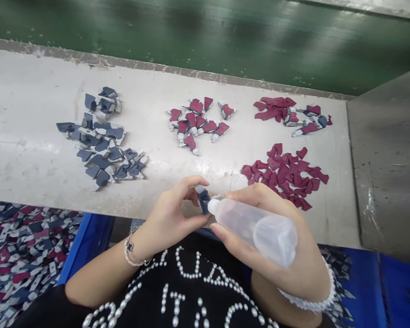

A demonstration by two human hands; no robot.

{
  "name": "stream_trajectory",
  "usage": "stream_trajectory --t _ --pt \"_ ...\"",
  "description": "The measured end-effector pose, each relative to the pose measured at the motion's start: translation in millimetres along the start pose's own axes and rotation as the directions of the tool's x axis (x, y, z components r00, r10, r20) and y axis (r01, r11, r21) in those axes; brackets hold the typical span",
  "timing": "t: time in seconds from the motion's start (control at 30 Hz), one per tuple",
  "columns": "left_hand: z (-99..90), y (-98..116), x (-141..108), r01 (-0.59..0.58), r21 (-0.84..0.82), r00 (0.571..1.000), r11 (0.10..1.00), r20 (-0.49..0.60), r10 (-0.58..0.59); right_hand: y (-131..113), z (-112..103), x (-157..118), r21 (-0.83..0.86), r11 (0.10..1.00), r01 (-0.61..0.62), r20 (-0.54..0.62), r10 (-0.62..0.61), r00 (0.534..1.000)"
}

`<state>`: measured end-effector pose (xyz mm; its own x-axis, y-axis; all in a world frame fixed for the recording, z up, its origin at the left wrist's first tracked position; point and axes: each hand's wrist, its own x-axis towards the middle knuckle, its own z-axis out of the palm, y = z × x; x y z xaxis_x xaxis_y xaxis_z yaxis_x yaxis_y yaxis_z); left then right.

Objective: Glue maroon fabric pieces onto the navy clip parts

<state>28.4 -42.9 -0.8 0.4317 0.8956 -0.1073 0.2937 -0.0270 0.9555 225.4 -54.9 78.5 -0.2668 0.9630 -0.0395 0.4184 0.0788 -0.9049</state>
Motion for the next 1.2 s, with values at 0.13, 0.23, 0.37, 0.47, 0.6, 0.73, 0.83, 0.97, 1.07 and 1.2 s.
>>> stream_trajectory --t 0.13,0.23,0.37,0.47,0.6,0.73,0.83,0.97,1.07,1.2 --pt "0.8 0.0 0.7 0.001 -0.019 1.0 1.0 0.004 -0.001 0.1 -1.0 0.5 -0.015 1.0 -0.002 0.015 0.002 1.0" --pt "0.3 1.3 0.7 0.0 -0.01 1.0 1.0 0.008 0.001 -0.2 -1.8 -0.2 -0.04 0.999 -0.001 0.027 0.002 1.0" --pt "-1.2 3.7 0.0 -0.022 0.041 1.0 0.999 0.003 0.022 -0.5 -1.5 0.0 -0.027 1.0 -0.002 0.0 0.002 1.0" --pt "-1.4 3.8 -0.1 -0.03 0.044 1.0 0.999 -0.006 0.03 -0.8 -1.5 1.0 -0.025 1.0 0.002 0.0 -0.002 1.0" --pt "-0.5 2.3 0.3 -0.011 0.003 1.0 1.0 -0.011 0.011 -2.4 -2.6 2.0 -0.052 0.999 -0.004 0.061 0.007 0.998" --pt "-0.7 2.6 1.0 -0.011 0.001 1.0 1.0 -0.01 0.011 -3.7 -3.2 2.6 -0.042 0.999 -0.012 0.043 0.014 0.999" --pt "-2.3 3.9 2.1 -0.008 -0.006 0.999 1.0 -0.033 0.008 -3.7 -3.7 1.2 -0.055 0.999 -0.001 0.063 0.004 0.998" --pt "-3.3 4.2 3.5 -0.006 -0.012 0.998 1.0 -0.062 0.006 -3.4 -4.3 -1.3 -0.107 0.994 -0.014 0.145 0.03 0.989" --pt "-2.8 2.8 2.7 -0.001 0.017 0.998 1.0 -0.064 0.002 -3.2 -4.1 0.4 -0.074 0.997 -0.01 0.116 0.019 0.993" --pt "-3.1 2.4 -0.1 -0.003 0.039 0.999 0.999 -0.05 0.005 -3.1 -3.8 3.5 -0.029 1.0 0.001 0.064 0.001 0.998"
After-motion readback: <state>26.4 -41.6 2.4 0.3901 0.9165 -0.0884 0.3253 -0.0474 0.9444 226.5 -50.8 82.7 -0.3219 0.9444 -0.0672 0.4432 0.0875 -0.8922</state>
